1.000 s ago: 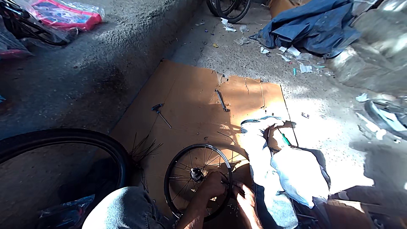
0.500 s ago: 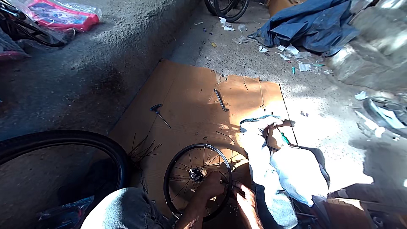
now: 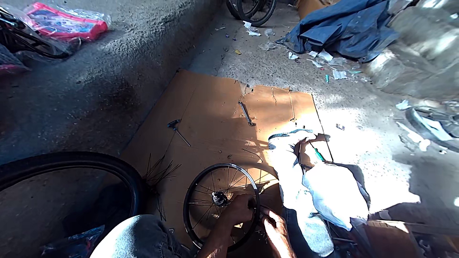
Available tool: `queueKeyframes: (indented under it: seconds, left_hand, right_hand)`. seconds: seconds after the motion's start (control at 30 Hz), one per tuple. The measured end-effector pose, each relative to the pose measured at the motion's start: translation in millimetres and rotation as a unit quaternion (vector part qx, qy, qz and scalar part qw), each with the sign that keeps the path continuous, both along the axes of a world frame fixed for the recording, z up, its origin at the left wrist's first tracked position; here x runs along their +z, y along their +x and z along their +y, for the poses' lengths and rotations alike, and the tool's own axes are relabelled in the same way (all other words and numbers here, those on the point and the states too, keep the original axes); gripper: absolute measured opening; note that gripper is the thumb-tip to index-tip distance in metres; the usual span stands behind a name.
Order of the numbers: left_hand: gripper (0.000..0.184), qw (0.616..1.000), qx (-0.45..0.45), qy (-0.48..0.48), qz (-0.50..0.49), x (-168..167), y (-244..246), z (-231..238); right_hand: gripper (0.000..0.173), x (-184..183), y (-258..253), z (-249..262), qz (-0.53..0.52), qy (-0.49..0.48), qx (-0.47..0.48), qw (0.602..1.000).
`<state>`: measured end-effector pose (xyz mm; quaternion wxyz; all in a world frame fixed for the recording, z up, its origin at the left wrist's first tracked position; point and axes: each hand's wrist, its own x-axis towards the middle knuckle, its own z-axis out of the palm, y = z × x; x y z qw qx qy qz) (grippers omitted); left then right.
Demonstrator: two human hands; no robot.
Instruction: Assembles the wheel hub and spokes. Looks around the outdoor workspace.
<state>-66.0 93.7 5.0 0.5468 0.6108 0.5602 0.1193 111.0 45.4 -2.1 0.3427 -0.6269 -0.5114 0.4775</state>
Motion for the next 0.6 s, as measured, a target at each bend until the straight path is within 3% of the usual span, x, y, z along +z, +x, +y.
queueKeyframes:
  seconds: [0.27, 0.4, 0.6]
  left_hand:
    - [0.019, 1.0, -0.011, 0.013, -0.014, -2.9, -3.5, 0.5]
    - [0.026, 0.997, -0.06, 0.023, 0.038, 5.8, -0.3, -0.6]
    - [0.038, 0.985, -0.104, 0.025, 0.133, 9.4, 10.4, -2.2]
  right_hand:
    - [0.025, -0.5, 3.3, 2.3, 0.033, -0.007, 0.0, 0.999]
    - [0.024, -6.2, 2.3, 7.0, -0.017, -0.008, -0.003, 1.0]
    - [0.023, -12.6, 6.5, 18.8, -0.14, 0.025, 0.071, 0.987]
